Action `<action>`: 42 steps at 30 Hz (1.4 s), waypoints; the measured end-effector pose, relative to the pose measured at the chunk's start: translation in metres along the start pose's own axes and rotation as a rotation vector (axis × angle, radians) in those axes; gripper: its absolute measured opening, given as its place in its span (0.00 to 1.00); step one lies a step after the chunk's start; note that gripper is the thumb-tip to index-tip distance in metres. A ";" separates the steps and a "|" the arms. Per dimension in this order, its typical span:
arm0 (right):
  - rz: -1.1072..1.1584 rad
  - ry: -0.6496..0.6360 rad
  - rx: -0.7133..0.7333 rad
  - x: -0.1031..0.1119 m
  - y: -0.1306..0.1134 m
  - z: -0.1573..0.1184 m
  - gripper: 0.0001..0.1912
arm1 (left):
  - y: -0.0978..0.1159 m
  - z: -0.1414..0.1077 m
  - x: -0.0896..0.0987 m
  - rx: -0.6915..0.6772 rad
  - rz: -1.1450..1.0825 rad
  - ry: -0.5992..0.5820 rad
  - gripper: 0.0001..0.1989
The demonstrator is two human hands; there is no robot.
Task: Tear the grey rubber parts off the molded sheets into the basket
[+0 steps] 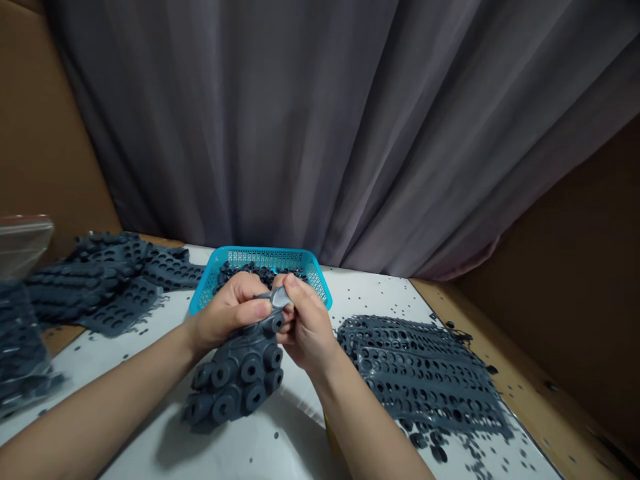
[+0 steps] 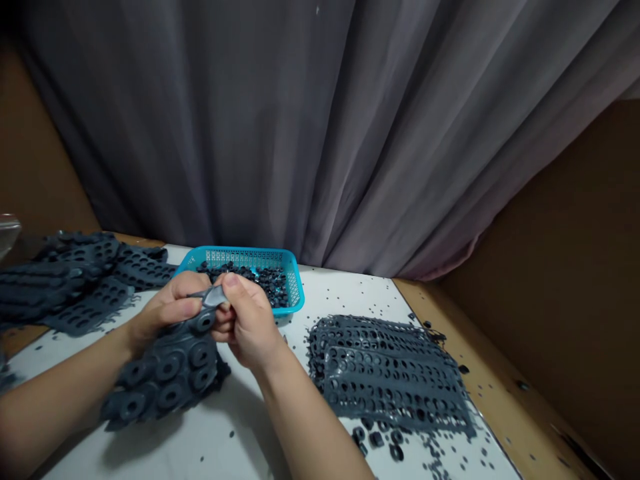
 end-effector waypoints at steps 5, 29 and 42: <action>0.023 -0.081 -0.067 -0.001 0.004 -0.002 0.23 | -0.001 -0.003 -0.003 -0.008 0.007 -0.074 0.22; -1.652 0.359 0.465 0.112 -0.020 0.051 0.10 | 0.011 0.007 0.003 0.025 0.218 0.105 0.17; -1.701 0.314 0.526 0.108 -0.035 0.050 0.13 | 0.018 0.007 0.002 -0.076 0.634 0.208 0.18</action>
Point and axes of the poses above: each hand's wrist, its own z-axis towards the middle knuckle, its own x-axis out of the back of the hand, y = z × x, the point moved 8 cm from there along z, towards the middle knuckle, and after that the axes turned 12 degrees about y, right-handed, at the moved point
